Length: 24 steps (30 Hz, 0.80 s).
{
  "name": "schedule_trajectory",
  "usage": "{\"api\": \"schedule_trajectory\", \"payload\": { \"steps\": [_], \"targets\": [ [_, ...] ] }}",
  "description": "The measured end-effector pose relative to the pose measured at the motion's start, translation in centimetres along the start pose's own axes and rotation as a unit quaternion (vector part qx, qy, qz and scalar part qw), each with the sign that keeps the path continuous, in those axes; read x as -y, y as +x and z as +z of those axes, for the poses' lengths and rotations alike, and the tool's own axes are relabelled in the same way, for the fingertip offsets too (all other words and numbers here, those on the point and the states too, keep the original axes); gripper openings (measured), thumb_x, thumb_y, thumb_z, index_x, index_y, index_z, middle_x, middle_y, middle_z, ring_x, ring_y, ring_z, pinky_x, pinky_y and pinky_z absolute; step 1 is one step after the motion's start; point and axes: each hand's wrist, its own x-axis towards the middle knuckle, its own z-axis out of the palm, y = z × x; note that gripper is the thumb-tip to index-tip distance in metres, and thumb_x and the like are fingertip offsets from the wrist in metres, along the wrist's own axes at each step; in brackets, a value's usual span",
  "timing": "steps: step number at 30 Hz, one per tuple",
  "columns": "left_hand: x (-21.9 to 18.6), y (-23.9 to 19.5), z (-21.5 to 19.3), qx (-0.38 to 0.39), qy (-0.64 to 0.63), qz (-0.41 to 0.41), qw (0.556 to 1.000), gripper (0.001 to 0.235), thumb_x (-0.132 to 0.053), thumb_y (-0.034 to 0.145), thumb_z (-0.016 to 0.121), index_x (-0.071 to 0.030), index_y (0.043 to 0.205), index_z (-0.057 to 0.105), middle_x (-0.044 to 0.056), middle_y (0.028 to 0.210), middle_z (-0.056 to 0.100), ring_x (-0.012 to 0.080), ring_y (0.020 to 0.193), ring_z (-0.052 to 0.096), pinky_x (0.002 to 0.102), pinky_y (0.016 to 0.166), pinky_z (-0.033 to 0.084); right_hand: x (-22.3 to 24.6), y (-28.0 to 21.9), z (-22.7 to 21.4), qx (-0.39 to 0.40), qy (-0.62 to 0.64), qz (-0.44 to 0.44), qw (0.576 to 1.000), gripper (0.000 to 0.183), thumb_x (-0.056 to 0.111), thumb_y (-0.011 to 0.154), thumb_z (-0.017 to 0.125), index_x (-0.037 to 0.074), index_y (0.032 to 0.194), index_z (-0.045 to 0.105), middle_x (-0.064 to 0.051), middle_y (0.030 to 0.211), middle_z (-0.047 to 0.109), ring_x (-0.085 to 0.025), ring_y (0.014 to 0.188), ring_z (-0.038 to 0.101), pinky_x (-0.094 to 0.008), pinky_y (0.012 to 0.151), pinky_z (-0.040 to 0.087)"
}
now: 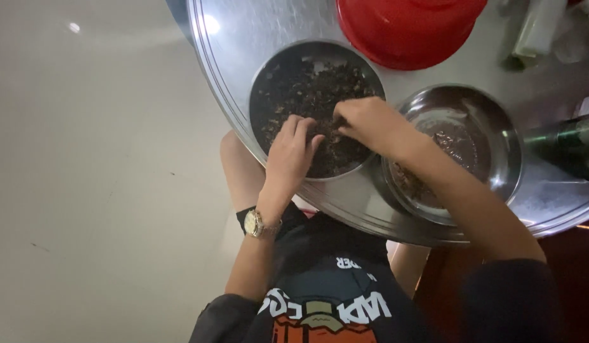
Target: Manually sorting dried tea leaves on a metal table, picking out specific pieces from a large pile and placing them into a separate tray.
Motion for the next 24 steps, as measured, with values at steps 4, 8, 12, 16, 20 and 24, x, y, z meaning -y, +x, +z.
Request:
{"api": "schedule_trajectory", "payload": {
  "steps": [4,8,12,16,20,24],
  "targets": [
    [-0.6,0.3,-0.2,0.000,-0.038,0.014,0.999,0.024,-0.021,0.103,0.062,-0.005,0.120,0.058,0.012,0.102,0.058,0.0325,0.098,0.067,0.040,0.082,0.058,0.9,-0.1,0.8,-0.004,-0.018,-0.007,1.000,0.043,0.010,0.096,0.070,-0.002,0.135,0.059,-0.020,0.123,0.070,-0.033,0.116,0.069,-0.041,0.100,0.054],
    [-0.9,-0.1,0.0,0.014,-0.118,-0.012,0.993,0.017,-0.016,0.105,0.056,-0.009,0.120,0.061,0.010,0.100,0.062,0.0297,0.098,0.069,0.038,0.084,0.057,1.3,-0.4,1.7,-0.002,-0.009,-0.009,1.000,0.042,0.011,0.099,0.067,-0.001,0.138,0.056,-0.019,0.126,0.067,-0.031,0.119,0.067,-0.040,0.102,0.054],
    [-1.1,-0.1,-0.1,0.020,-0.156,-0.035,0.987,0.011,-0.015,0.105,0.057,-0.010,0.111,0.064,0.007,0.092,0.063,0.0246,0.086,0.070,0.034,0.077,0.057,0.9,-0.5,2.3,-0.020,-0.024,-0.004,0.999,0.040,0.013,0.100,0.066,0.001,0.137,0.057,-0.017,0.125,0.068,-0.028,0.122,0.066,-0.037,0.104,0.052],
    [-1.6,-0.2,-0.9,0.024,-0.173,-0.012,0.985,0.010,-0.015,0.106,0.055,-0.009,0.107,0.063,0.008,0.088,0.060,0.0245,0.081,0.067,0.034,0.074,0.055,1.6,-1.0,2.1,-0.027,-0.042,-0.001,0.999,0.040,0.014,0.102,0.064,-0.002,0.136,0.056,-0.020,0.124,0.067,-0.030,0.121,0.066,-0.037,0.105,0.053],
    [-1.9,-0.2,-2.0,0.023,-0.165,0.010,0.986,0.007,-0.011,0.105,0.055,-0.007,0.101,0.061,0.009,0.084,0.058,0.0263,0.076,0.065,0.033,0.069,0.053,1.0,-2.1,2.6,-0.070,-0.129,-0.011,0.989,0.037,0.022,0.104,0.063,0.001,0.134,0.058,-0.015,0.117,0.069,-0.025,0.115,0.069,-0.033,0.100,0.055],
    [-2.4,-0.5,-3.1,0.021,-0.177,-0.001,0.984,0.009,-0.010,0.106,0.055,-0.008,0.100,0.061,0.008,0.082,0.057,0.0208,0.071,0.059,0.031,0.065,0.049,3.1,-4.3,1.0,-0.080,-0.130,0.026,0.988,0.034,0.025,0.105,0.061,0.004,0.131,0.060,-0.011,0.110,0.069,-0.023,0.109,0.070,-0.032,0.091,0.057]
  ]
}}
